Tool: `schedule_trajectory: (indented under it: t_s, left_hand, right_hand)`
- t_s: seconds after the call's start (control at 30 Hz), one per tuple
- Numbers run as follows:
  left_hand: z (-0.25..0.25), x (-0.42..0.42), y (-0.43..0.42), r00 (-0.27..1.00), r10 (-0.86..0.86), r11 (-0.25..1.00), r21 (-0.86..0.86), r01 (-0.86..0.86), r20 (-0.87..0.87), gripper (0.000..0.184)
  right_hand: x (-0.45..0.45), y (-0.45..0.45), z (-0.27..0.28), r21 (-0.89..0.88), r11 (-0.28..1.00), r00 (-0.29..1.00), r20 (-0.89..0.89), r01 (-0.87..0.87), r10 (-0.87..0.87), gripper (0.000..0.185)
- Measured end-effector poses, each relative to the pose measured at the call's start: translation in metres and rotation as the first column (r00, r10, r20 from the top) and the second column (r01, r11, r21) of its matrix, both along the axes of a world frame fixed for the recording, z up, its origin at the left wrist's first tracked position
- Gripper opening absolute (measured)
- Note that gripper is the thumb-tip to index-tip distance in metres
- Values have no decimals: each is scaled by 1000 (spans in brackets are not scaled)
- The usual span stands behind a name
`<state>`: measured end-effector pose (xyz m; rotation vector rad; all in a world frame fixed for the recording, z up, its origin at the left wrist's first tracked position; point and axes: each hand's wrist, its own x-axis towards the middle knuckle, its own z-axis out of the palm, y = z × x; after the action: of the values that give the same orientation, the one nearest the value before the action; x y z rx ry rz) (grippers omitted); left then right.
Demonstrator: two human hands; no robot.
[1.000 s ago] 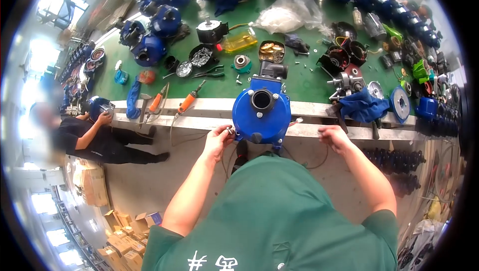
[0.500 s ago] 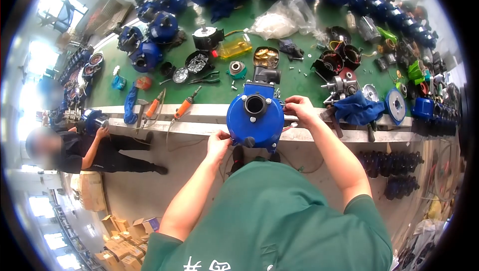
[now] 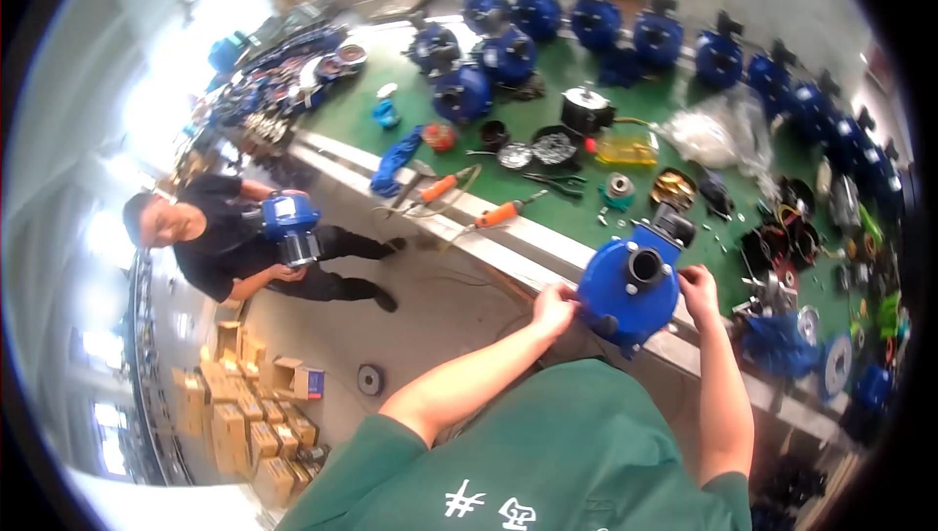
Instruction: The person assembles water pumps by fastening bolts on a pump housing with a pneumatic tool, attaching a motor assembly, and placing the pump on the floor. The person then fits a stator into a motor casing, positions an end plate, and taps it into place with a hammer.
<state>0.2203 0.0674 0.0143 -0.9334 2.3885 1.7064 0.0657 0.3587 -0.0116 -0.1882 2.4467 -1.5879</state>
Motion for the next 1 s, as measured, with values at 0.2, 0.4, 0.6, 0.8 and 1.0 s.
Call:
schedule_trajectory:
  t_s: [0.2, 0.4, 0.6, 0.8, 1.0]
  left_hand:
    - [8, 5, -9, 999, -49, 995, 85, 50, -5, 19]
    - [-2, -2, -19, 995, -101, 995, 19, 101, 17, 20]
    - [20, -4, -24, 956, -287, 921, -254, 294, 66, 23]
    - [21, 2, -16, 915, -403, 827, -434, 357, -15, 14]
    - [-4, -5, -27, 912, -406, 861, -359, 360, -58, 15]
  right_hand:
    - [8, 5, 8, 103, 988, 952, -274, -113, 137, 10]
    - [9, 2, 33, 189, 958, 891, -364, -213, 270, 14]
    - [19, -5, 55, 336, 925, 877, -371, -178, 304, 16]
    - [19, -6, 55, 501, 862, 845, -425, -80, 325, 7]
    - [14, -6, 60, 557, 817, 844, -358, -150, 399, 8]
